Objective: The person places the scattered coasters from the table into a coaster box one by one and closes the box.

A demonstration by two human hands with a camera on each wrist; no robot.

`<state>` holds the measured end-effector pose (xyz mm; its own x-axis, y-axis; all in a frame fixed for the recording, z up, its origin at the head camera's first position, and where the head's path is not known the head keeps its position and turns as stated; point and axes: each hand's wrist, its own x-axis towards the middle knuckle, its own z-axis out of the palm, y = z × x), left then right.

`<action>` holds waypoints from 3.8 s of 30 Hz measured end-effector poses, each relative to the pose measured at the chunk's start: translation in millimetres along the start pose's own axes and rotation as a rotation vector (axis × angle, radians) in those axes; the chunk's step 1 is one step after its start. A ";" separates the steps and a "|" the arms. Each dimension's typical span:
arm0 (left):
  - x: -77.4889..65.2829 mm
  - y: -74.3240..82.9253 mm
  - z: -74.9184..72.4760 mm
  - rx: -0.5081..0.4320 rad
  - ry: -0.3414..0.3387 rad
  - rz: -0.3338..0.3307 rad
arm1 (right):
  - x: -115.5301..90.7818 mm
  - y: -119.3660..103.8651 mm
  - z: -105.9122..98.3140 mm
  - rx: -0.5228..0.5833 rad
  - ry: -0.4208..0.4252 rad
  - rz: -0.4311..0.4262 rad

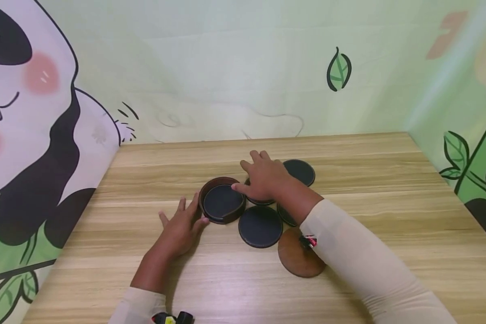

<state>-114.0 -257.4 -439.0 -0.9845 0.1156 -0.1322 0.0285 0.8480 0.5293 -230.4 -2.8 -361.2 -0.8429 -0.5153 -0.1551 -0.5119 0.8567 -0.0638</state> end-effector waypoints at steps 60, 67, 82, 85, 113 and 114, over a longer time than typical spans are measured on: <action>-0.5 -1.6 0.3 0.000 0.001 -0.001 | -4.8 100.7 23.2 0.198 -0.221 0.216; -1.2 -1.7 0.3 -0.016 0.017 0.009 | -6.2 102.1 20.6 0.196 -0.225 0.217; 2.9 -9.7 7.2 -0.043 0.065 0.049 | -7.0 104.6 18.8 0.152 -0.161 0.190; 4.9 -15.8 10.8 -0.046 0.080 0.067 | -7.6 104.8 19.6 0.154 -0.146 0.200; 0.9 -2.6 0.0 -0.009 0.006 0.000 | 0.3 86.7 16.4 0.016 0.102 0.229; 0.8 -2.4 -0.1 -0.009 0.007 0.000 | 0.5 85.0 15.6 0.019 0.108 0.228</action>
<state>-114.9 -259.4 -440.3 -0.9856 0.1122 -0.1264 0.0272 0.8434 0.5366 -271.7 70.2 -382.1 -0.9495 -0.3077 -0.0610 -0.3044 0.9508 -0.0575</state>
